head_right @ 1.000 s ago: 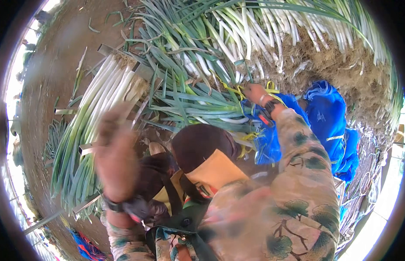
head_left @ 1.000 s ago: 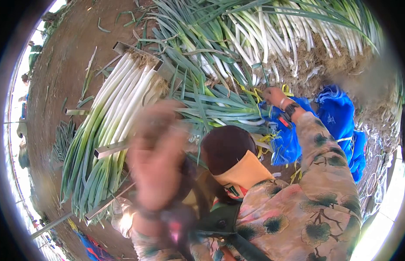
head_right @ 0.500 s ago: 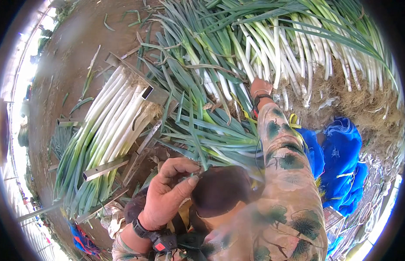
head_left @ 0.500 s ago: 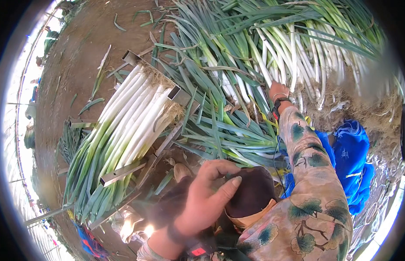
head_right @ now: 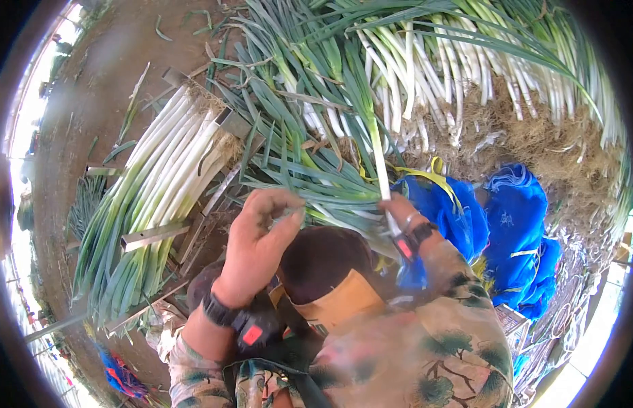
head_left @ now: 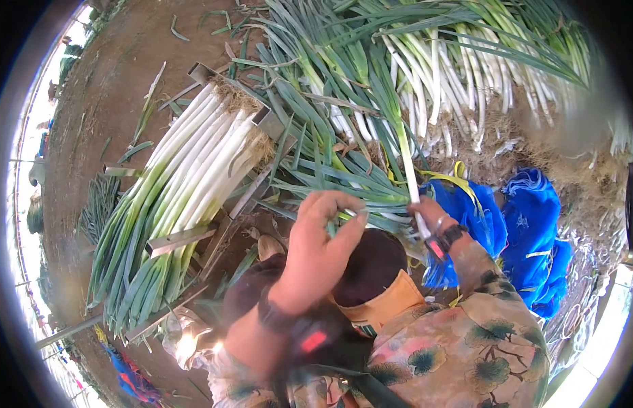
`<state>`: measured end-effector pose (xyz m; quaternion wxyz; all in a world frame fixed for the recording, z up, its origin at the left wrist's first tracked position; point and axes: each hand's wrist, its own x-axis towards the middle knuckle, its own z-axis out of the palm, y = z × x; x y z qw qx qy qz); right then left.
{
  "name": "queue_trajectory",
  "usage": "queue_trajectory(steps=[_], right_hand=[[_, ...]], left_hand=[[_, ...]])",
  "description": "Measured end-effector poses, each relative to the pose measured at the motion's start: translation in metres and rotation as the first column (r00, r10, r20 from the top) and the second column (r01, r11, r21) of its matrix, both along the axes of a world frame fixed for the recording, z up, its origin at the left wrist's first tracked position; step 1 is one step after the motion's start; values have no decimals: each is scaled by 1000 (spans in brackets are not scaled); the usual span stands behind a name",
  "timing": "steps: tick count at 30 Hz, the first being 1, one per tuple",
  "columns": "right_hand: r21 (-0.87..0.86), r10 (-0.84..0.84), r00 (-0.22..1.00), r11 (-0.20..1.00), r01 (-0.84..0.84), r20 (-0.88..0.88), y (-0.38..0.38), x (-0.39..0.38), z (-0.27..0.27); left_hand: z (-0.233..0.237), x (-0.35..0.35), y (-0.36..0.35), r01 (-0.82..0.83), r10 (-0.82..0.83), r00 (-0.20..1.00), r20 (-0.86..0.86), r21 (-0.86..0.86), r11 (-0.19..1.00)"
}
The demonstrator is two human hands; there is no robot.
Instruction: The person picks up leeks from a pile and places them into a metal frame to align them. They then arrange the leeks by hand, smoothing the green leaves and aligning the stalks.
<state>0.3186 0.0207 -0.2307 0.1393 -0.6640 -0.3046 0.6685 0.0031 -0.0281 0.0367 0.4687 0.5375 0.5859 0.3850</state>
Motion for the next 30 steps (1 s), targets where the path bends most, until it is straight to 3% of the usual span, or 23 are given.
queue_trajectory(steps=[2, 4, 7, 11, 13, 16, 18, 21, 24, 26, 28, 30], right_hand=[[278, 96, 948, 943, -184, 303, 13, -5, 2], [315, 72, 984, 941, -122, 166, 9, -15, 52], [169, 18, 996, 986, -3, -89, -27, -20, 144], [231, 131, 991, 966, -119, -37, -101, -24, 239], [235, 184, 982, 957, -170, -40, -133, -12, 255], [277, 301, 953, 914, -296, 25, -167, 2, 264], [287, 369, 922, 876, -387, 117, -176, 3, 279], [332, 444, 865, 799, -501, 234, -168, -4, 287], [569, 480, 685, 387, -726, 548, -132, -38, 280], [674, 497, 683, 235, -700, 536, -99, -76, 276], [687, 415, 603, -78, -723, 681, -66, -128, 274], [746, 387, 644, -232, -625, 660, -39, -186, 268]], left_hand=[[-9, 5, 5, 23, -8, 989, -149, 105, 994], [-19, 10, 9, 61, -3, 958, -287, 195, 979], [-31, 15, 14, 139, 5, 887, -462, 278, 951], [-44, 22, 21, 293, -23, 806, -592, 364, 884], [-47, 26, 21, 289, 131, 773, -621, 528, 798], [-23, 23, 16, 419, 180, 713, -677, 618, 665], [-3, 9, 9, 559, 175, 635, -753, 604, 568], [34, -19, -5, 642, -125, 316, -941, 115, 758], [34, -73, -21, 544, 150, 317, -936, 309, 780], [54, -123, -43, 453, 293, 251, -923, 379, 807], [67, -177, -64, 314, 270, 165, -948, 310, 897], [79, -223, -91, 166, 276, 52, -960, 281, 945]])
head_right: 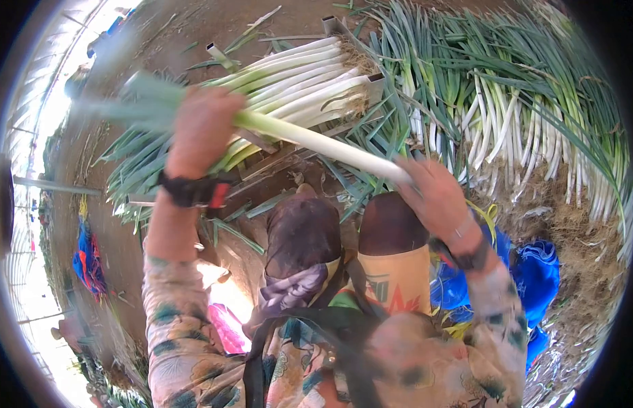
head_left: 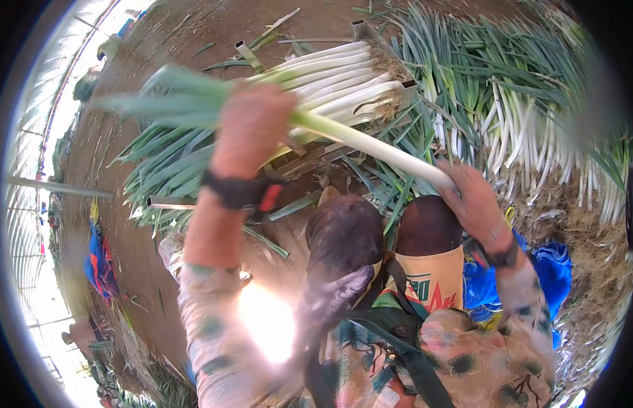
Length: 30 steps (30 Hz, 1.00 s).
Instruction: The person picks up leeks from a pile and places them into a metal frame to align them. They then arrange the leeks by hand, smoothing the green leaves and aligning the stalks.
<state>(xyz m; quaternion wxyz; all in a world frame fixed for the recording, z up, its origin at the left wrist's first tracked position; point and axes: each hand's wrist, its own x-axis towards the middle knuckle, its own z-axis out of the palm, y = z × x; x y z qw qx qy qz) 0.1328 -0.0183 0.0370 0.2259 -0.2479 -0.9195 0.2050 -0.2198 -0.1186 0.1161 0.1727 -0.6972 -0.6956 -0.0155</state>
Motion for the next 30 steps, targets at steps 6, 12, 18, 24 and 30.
queue_trajectory(steps=[6, 12, 18, 24, 30], right_hand=[[182, 270, 953, 953, -243, -140, 88, -165, -14], [177, 192, 971, 960, -215, 140, 171, -243, -76], [150, 68, 975, 984, -101, 210, 186, -229, -130], [-421, -141, 976, 885, 200, 167, 127, -177, -118], [-985, -565, 823, -168, -50, 54, 145, -207, -180]], left_hand=[[2, -102, -47, -356, 364, 921, -138, 82, 931], [-107, -158, -11, -295, 270, 945, 186, 119, 948], [-199, -140, 8, -373, 305, 829, 469, 57, 926], [-202, -142, 11, -402, 331, 792, 512, 29, 915], [-200, -140, 9, -388, 329, 800, 501, 15, 921]])
